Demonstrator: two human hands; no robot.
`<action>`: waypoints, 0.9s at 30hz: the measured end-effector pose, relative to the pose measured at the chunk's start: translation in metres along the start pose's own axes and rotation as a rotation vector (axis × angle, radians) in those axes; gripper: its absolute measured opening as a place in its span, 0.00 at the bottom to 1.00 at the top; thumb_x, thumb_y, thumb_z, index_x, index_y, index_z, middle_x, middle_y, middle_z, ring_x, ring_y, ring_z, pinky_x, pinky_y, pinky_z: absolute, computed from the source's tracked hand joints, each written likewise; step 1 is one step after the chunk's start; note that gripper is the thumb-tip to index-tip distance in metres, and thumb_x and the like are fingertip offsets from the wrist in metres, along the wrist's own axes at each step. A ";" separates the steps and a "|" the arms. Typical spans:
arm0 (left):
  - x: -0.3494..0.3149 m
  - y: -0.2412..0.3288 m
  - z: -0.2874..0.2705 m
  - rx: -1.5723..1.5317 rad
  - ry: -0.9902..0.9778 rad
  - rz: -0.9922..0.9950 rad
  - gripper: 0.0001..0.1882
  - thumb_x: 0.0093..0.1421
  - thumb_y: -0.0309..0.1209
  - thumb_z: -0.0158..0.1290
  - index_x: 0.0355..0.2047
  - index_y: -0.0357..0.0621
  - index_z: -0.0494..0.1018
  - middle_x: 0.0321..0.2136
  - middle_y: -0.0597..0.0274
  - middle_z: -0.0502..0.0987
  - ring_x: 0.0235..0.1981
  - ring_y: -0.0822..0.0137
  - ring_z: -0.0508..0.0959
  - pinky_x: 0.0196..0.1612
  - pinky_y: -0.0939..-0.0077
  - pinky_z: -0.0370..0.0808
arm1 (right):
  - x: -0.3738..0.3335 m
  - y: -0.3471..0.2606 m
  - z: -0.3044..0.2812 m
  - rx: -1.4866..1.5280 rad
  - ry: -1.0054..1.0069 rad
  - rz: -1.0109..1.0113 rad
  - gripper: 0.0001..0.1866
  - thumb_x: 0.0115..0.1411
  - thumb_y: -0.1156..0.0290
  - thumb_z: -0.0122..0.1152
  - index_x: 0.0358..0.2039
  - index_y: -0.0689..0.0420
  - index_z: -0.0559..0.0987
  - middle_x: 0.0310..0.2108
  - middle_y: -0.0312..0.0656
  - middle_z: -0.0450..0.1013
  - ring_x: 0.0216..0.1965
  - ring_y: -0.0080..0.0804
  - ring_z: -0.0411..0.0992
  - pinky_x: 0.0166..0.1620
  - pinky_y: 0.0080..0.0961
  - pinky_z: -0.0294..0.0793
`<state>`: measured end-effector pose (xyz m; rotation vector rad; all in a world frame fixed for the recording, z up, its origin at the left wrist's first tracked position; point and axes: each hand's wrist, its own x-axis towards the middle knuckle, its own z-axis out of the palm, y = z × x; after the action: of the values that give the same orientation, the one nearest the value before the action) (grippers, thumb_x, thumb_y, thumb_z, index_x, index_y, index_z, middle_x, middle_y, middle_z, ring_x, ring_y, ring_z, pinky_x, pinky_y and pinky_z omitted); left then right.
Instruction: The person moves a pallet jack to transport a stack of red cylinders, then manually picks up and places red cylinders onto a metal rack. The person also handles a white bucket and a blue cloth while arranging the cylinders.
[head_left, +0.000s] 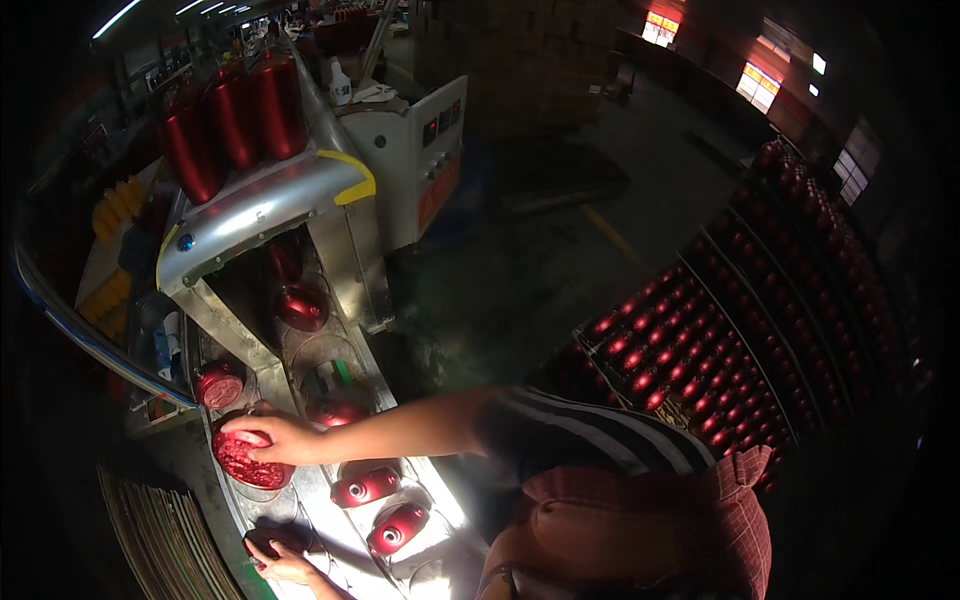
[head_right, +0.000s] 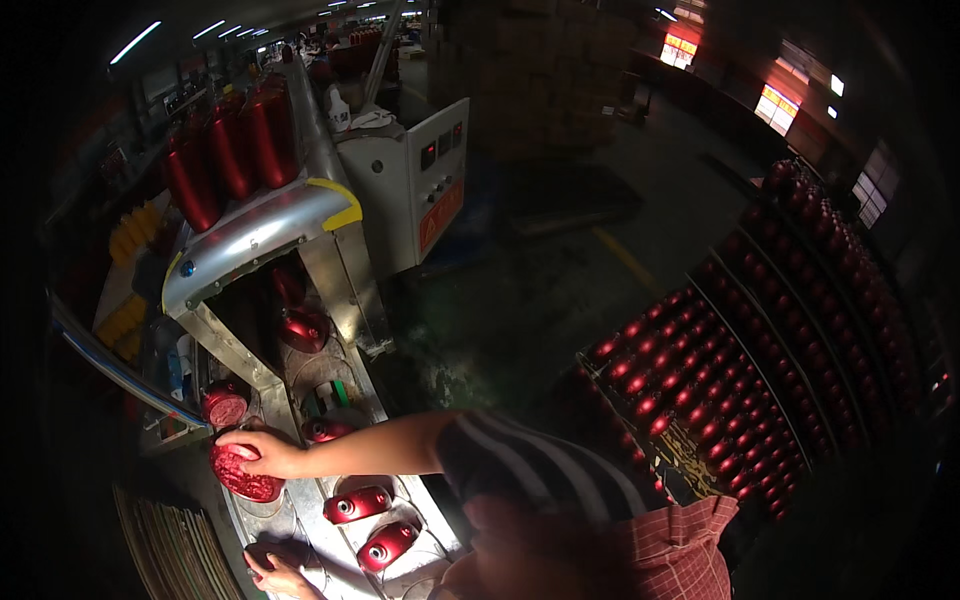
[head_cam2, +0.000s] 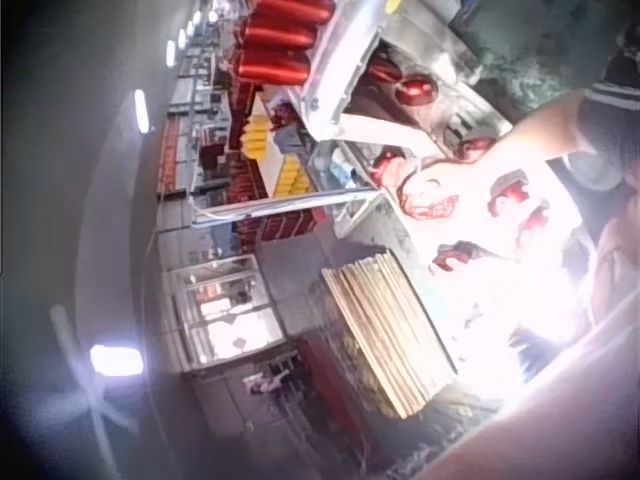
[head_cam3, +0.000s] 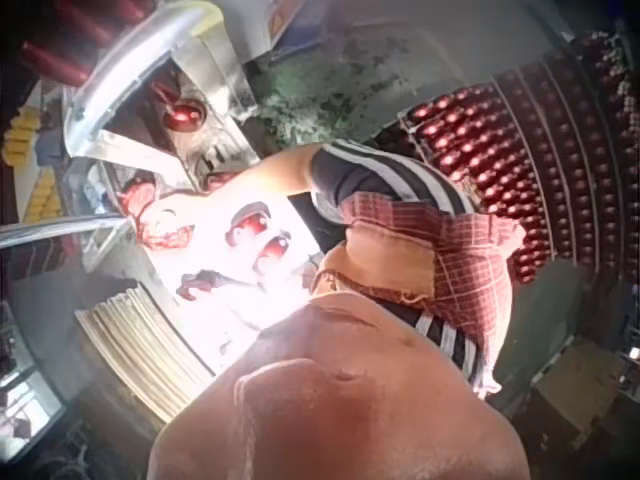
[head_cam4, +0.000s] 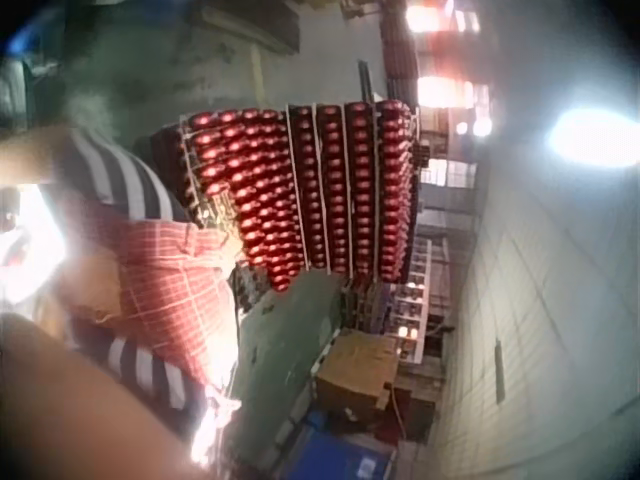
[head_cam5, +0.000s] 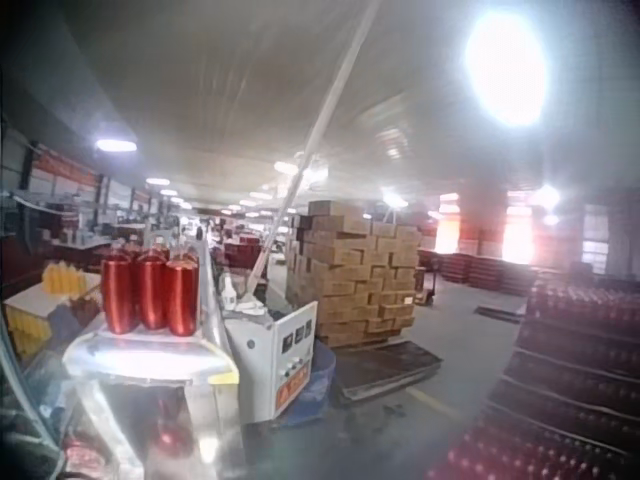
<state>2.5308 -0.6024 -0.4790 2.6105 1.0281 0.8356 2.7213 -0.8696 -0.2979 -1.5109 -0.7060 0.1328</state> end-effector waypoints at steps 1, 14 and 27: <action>-0.011 -0.001 0.004 0.063 0.092 0.029 0.31 0.55 0.31 0.60 0.60 0.62 0.67 0.53 0.36 0.64 0.51 0.43 0.70 0.52 0.54 0.70 | 0.008 0.012 0.030 -0.132 -0.052 0.201 0.31 0.50 0.77 0.63 0.56 0.43 0.73 0.50 0.50 0.67 0.56 0.45 0.66 0.58 0.32 0.64; -0.024 0.045 -0.079 0.094 -0.160 -0.124 0.30 0.55 0.31 0.59 0.59 0.61 0.68 0.64 0.40 0.55 0.61 0.42 0.63 0.62 0.58 0.64 | 0.000 0.131 0.181 -0.508 -0.399 -0.080 0.21 0.55 0.63 0.62 0.49 0.29 0.75 0.50 0.46 0.61 0.49 0.50 0.65 0.47 0.44 0.75; -0.024 0.056 -0.106 -0.176 -0.239 -0.418 0.35 0.45 0.17 0.62 0.56 0.53 0.72 0.67 0.39 0.48 0.64 0.42 0.57 0.65 0.58 0.57 | -0.010 0.091 0.179 -0.646 -0.781 0.011 0.36 0.53 0.72 0.62 0.61 0.30 0.66 0.67 0.57 0.43 0.66 0.59 0.48 0.62 0.44 0.62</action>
<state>2.4864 -0.6601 -0.3808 2.1699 1.2970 0.4775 2.6556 -0.7120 -0.4036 -2.0925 -1.4590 0.5655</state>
